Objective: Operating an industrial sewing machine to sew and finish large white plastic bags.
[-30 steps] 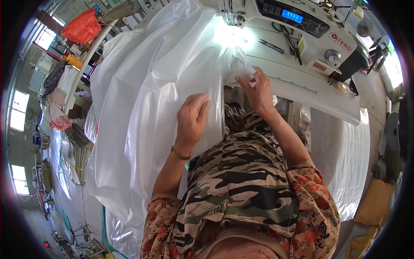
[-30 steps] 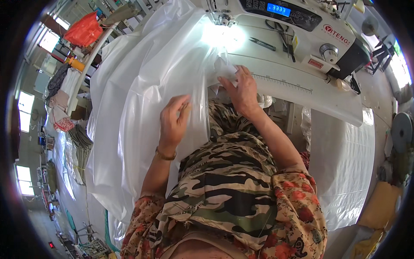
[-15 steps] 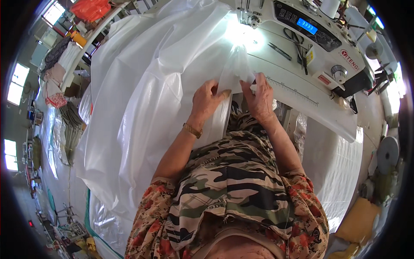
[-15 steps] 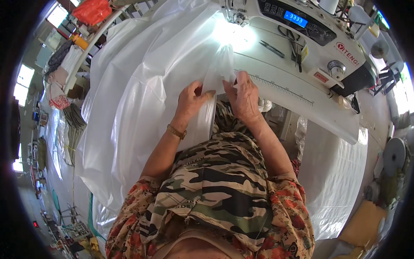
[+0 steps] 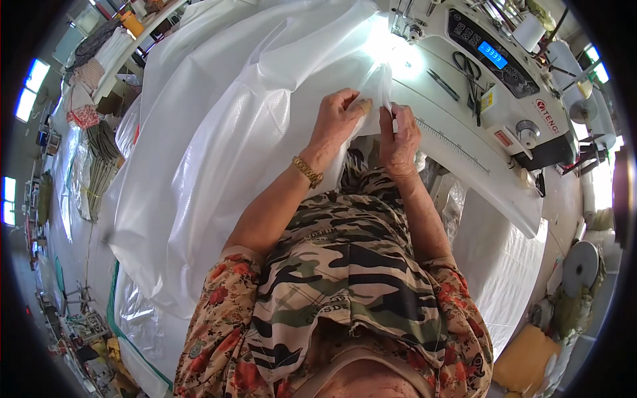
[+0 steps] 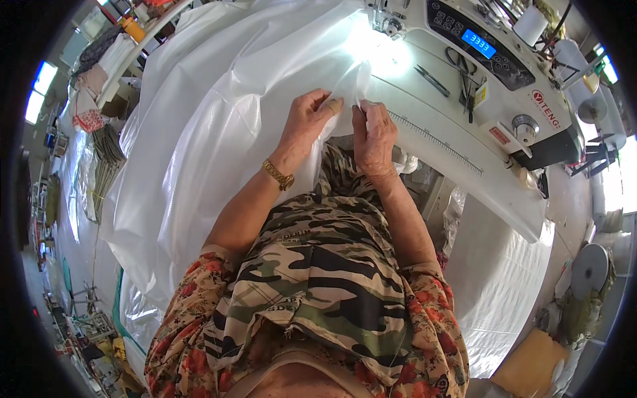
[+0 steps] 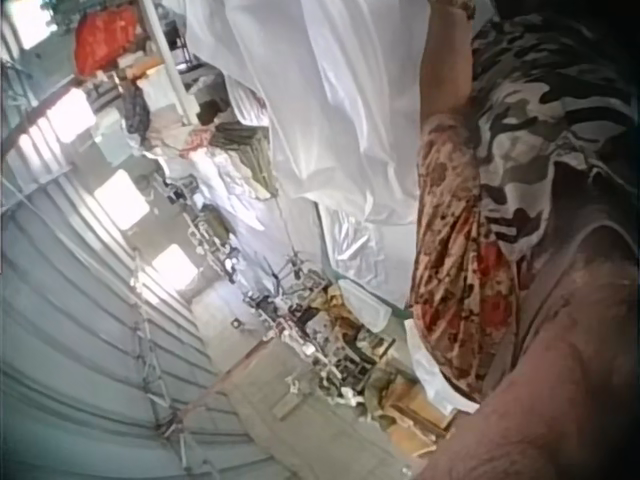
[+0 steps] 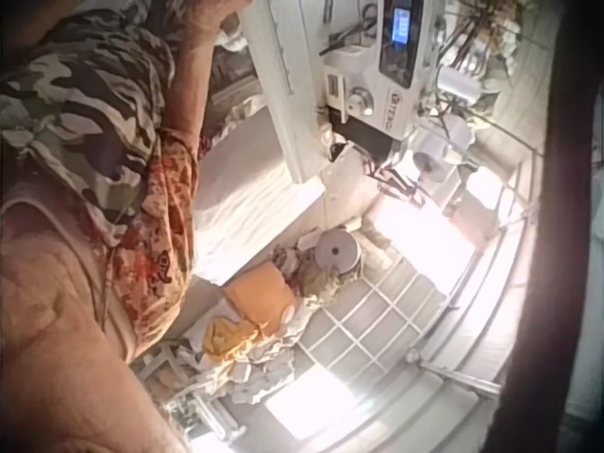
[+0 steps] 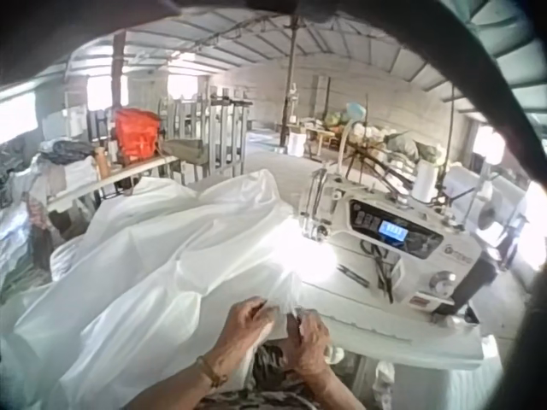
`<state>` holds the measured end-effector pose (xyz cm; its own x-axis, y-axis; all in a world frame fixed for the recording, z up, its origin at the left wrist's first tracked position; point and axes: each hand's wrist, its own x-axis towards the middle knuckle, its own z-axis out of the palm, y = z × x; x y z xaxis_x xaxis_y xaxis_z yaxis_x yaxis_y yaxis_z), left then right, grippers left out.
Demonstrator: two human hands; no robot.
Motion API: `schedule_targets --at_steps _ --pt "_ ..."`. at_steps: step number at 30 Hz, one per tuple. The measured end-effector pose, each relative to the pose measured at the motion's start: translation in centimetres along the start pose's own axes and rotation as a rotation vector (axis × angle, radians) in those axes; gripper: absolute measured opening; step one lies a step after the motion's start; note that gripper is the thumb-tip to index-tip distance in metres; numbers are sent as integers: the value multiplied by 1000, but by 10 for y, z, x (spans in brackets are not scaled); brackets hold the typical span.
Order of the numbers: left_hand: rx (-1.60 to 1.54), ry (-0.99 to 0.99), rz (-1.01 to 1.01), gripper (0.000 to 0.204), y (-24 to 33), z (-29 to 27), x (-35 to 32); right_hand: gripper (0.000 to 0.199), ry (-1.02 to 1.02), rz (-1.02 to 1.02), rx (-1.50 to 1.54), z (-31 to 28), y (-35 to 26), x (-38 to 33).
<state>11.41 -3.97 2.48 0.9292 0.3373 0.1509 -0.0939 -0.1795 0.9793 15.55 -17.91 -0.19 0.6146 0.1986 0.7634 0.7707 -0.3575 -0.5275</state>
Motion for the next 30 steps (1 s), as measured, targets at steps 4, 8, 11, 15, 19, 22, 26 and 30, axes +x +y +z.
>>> schedule_targets --at_steps 4,8,11,15,19,22,26,30 --pt "296 69 297 16 11 -1 0 14 -1 -24 48 -4 1 6" --pt "542 -3 324 14 19 -1 -4 15 -64 -130 11 -3 -1 9" --pt "486 -9 334 13 17 -5 -9 23 -123 -138 46 -1 -4 9" --pt "347 -22 279 10 8 -10 -13 24 -125 -218 55 -1 -5 10" --pt "-76 -140 68 15 7 -15 -15 23 -179 -248 15 -5 -8 10" --pt "-103 -201 55 23 11 -17 -15 24 -199 -252 -23 -7 -13 9" --pt "-276 -119 -134 27 8 -6 -14 26 -277 -276 -114 -10 -19 6" --pt "-551 48 -230 22 -4 1 -13 27 -341 -341 -74 -16 -6 5"
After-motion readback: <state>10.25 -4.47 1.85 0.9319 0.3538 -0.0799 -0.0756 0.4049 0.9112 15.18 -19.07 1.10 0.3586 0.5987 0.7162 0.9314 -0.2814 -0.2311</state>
